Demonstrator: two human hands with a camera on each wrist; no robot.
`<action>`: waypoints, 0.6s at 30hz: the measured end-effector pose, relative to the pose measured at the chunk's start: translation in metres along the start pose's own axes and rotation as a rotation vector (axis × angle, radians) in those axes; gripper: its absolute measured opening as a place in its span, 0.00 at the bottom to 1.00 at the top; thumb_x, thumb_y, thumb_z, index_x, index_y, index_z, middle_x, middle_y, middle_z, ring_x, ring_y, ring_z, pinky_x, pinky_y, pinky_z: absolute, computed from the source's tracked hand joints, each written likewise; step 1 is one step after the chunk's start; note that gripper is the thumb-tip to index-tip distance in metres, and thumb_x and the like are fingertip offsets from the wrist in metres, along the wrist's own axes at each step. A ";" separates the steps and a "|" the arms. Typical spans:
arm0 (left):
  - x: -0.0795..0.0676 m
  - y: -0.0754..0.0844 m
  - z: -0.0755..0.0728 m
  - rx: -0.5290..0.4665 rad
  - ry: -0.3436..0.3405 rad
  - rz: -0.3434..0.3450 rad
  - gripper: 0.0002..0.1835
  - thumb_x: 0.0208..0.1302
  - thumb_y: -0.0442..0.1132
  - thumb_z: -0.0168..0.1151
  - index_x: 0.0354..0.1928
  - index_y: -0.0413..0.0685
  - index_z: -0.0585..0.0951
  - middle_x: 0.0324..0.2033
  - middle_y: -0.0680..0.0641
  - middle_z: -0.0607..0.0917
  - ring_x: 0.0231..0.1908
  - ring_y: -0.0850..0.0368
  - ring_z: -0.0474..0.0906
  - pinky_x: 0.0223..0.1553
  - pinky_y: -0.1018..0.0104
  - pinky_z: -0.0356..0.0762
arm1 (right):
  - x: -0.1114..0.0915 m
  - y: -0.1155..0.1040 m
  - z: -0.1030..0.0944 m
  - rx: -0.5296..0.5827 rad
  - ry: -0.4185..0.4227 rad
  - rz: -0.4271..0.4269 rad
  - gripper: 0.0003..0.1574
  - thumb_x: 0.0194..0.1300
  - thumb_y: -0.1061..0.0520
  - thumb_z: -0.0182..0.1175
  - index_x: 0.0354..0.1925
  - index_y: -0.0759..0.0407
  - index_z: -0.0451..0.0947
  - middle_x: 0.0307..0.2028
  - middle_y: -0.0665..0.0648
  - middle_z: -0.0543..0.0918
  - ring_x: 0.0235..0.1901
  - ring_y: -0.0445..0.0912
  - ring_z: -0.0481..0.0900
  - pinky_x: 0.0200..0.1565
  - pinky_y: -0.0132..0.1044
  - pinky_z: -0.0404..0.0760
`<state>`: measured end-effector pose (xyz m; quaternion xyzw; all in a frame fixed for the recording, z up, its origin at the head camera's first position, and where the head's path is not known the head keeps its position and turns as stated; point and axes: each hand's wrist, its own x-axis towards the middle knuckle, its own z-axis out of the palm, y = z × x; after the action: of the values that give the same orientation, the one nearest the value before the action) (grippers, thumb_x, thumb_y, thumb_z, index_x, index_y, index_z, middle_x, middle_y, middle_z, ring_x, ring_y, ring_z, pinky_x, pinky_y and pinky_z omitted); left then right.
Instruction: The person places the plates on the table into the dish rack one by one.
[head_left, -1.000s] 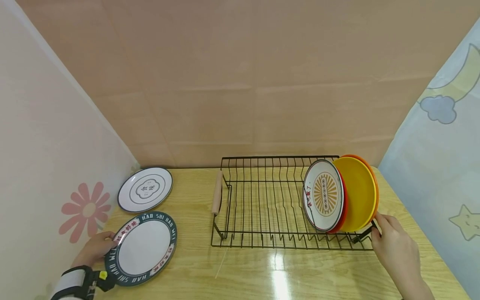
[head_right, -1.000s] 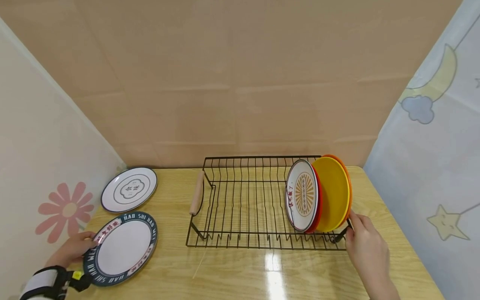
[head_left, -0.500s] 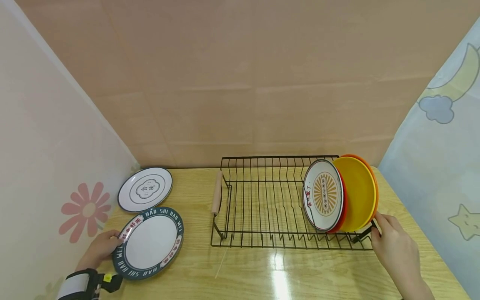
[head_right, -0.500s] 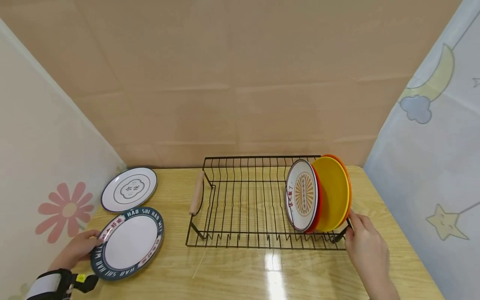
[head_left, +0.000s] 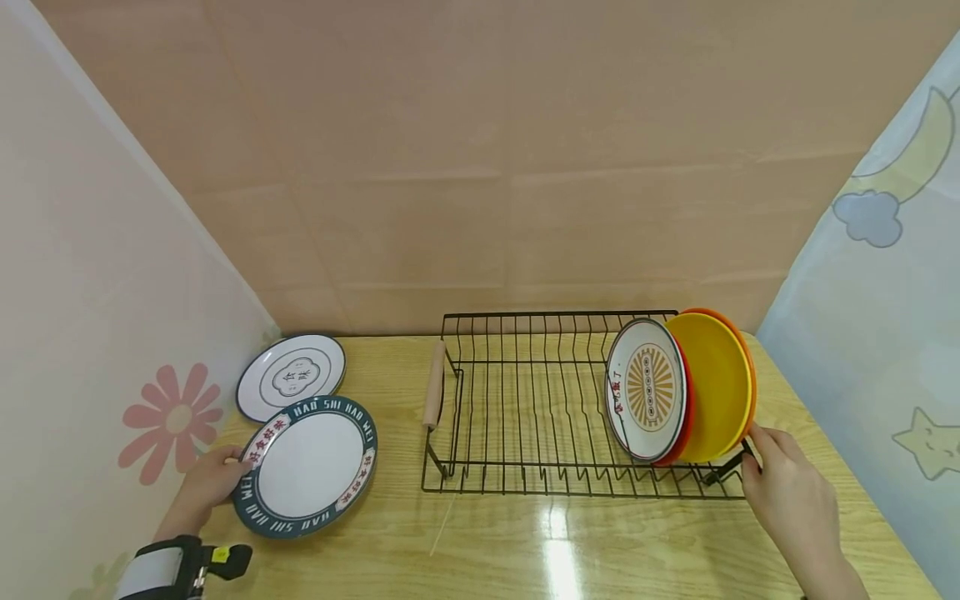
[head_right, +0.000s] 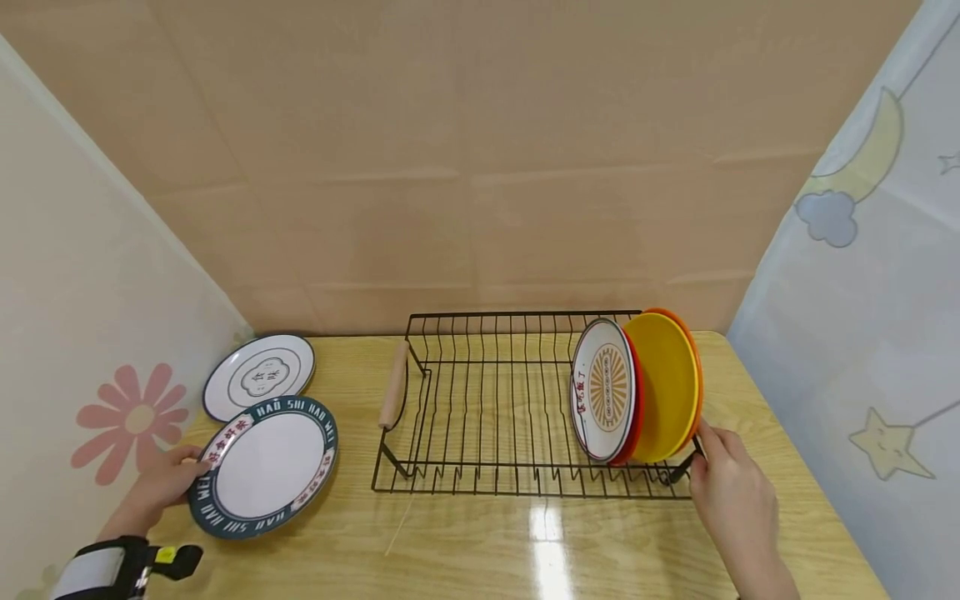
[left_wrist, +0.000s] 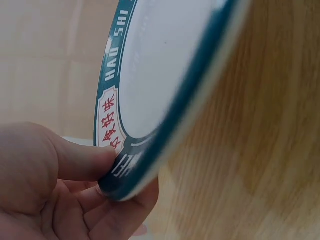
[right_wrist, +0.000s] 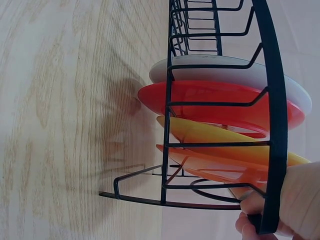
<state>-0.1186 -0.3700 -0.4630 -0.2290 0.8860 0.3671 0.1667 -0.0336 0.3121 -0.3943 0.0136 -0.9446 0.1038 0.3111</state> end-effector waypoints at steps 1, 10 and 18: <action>0.000 0.001 0.000 0.004 0.005 0.004 0.24 0.64 0.40 0.48 0.56 0.28 0.64 0.38 0.34 0.76 0.34 0.48 0.74 0.32 0.60 0.79 | 0.000 0.000 0.000 0.000 0.001 -0.001 0.23 0.44 0.74 0.59 0.44 0.73 0.77 0.37 0.71 0.77 0.09 0.34 0.50 0.09 0.29 0.50; -0.018 0.018 0.000 0.004 0.017 0.099 0.23 0.65 0.40 0.48 0.53 0.26 0.65 0.37 0.33 0.75 0.32 0.50 0.74 0.31 0.61 0.79 | 0.001 -0.001 0.000 0.008 0.003 -0.008 0.23 0.43 0.74 0.59 0.43 0.73 0.77 0.37 0.72 0.77 0.08 0.36 0.53 0.09 0.29 0.52; 0.024 -0.014 0.012 -0.040 0.073 0.126 0.25 0.66 0.47 0.50 0.54 0.32 0.67 0.37 0.36 0.78 0.30 0.51 0.75 0.26 0.58 0.79 | 0.001 -0.002 -0.001 0.005 0.015 -0.010 0.23 0.43 0.74 0.59 0.43 0.73 0.77 0.37 0.71 0.78 0.08 0.41 0.57 0.09 0.30 0.52</action>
<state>-0.1299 -0.3768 -0.4902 -0.1892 0.8966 0.3861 0.1063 -0.0337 0.3103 -0.3925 0.0182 -0.9419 0.1045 0.3187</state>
